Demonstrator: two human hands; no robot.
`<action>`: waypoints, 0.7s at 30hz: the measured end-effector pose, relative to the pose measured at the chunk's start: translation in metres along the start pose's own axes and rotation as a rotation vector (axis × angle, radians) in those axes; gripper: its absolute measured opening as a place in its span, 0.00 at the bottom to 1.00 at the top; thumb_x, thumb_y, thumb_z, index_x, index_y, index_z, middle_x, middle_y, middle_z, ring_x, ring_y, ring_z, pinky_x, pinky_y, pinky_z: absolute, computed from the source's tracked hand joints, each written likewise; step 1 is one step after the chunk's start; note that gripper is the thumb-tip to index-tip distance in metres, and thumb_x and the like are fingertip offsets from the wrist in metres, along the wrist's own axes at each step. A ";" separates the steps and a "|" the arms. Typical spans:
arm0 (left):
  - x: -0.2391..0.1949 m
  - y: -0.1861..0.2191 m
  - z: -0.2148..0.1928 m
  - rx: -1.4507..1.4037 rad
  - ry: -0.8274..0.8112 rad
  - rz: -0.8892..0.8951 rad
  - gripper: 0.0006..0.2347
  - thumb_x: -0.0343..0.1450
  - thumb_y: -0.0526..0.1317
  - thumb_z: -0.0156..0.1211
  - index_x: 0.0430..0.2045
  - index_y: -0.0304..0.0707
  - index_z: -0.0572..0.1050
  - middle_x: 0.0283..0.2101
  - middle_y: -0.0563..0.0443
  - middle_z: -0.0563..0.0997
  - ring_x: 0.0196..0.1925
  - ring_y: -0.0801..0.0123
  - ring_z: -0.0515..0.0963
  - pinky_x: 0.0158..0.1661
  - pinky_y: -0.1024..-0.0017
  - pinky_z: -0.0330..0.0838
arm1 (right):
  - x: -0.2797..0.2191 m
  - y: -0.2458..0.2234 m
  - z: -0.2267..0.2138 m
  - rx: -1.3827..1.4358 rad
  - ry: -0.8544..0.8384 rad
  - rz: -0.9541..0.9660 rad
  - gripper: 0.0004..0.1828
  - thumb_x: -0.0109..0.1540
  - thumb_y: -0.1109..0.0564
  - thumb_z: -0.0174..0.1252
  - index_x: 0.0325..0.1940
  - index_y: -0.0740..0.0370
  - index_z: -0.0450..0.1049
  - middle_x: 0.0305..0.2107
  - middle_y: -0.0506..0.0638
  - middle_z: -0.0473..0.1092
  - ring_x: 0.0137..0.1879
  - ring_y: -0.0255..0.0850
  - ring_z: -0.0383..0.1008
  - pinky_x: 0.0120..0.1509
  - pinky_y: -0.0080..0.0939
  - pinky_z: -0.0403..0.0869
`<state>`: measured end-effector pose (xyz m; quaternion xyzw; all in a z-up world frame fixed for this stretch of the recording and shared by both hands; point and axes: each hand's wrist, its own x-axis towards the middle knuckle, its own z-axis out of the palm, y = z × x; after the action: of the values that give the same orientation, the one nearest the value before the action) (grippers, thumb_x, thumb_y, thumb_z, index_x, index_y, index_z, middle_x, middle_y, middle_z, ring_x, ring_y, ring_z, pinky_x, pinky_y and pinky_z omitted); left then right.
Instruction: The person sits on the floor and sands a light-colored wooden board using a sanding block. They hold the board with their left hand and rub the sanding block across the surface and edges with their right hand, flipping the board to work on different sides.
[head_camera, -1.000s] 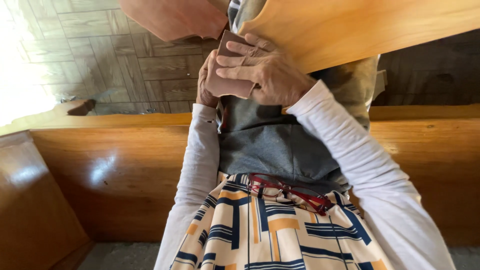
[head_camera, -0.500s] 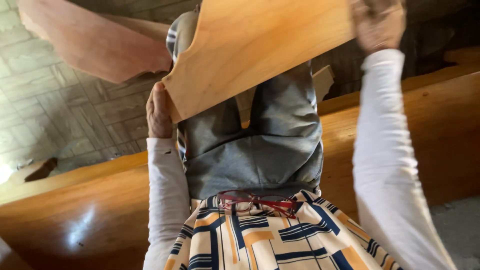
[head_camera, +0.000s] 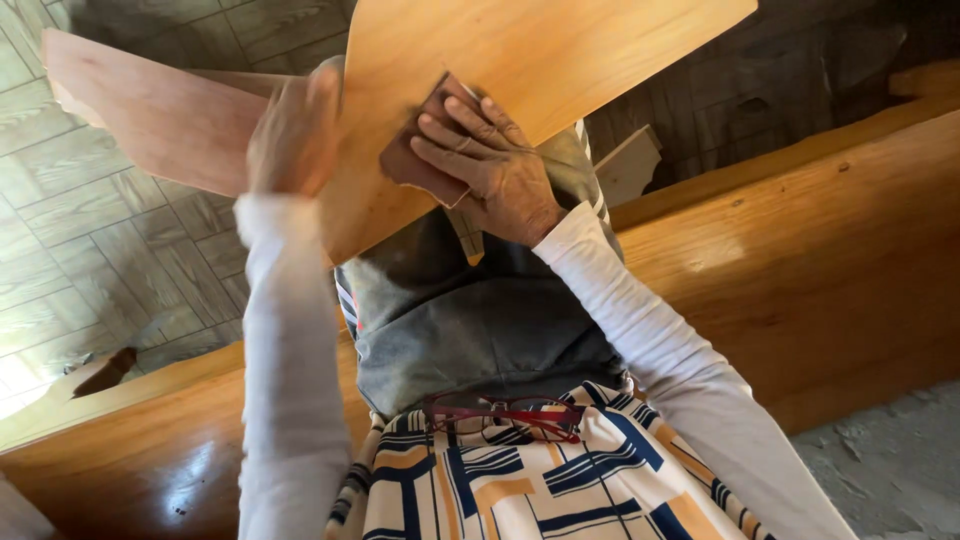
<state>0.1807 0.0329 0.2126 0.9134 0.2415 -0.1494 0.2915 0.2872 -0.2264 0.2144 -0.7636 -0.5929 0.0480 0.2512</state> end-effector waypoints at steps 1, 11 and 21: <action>0.019 0.012 -0.002 -0.115 0.073 -0.049 0.21 0.77 0.50 0.30 0.56 0.40 0.66 0.54 0.36 0.73 0.55 0.42 0.72 0.49 0.46 0.62 | 0.000 -0.001 -0.001 0.043 0.021 -0.020 0.25 0.73 0.45 0.52 0.74 0.49 0.66 0.71 0.46 0.61 0.80 0.48 0.53 0.85 0.58 0.51; 0.127 -0.018 0.074 -0.306 0.295 -0.052 0.24 0.76 0.63 0.31 0.39 0.44 0.69 0.50 0.30 0.80 0.51 0.25 0.74 0.48 0.41 0.62 | -0.041 0.102 -0.055 -0.007 -0.022 0.501 0.36 0.64 0.65 0.64 0.69 0.26 0.71 0.63 0.43 0.70 0.60 0.43 0.75 0.49 0.39 0.72; 0.076 0.057 -0.006 -0.231 0.594 0.294 0.21 0.80 0.56 0.31 0.43 0.43 0.72 0.40 0.48 0.80 0.45 0.48 0.77 0.52 0.52 0.60 | 0.009 0.092 -0.070 -1.234 -0.081 0.328 0.39 0.61 0.72 0.39 0.78 0.63 0.53 0.65 0.59 0.64 0.71 0.49 0.65 0.74 0.42 0.72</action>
<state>0.2756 0.0229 0.2123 0.9030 0.1970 0.1947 0.3285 0.3964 -0.2566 0.2365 -0.8461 -0.3961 -0.2357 -0.2678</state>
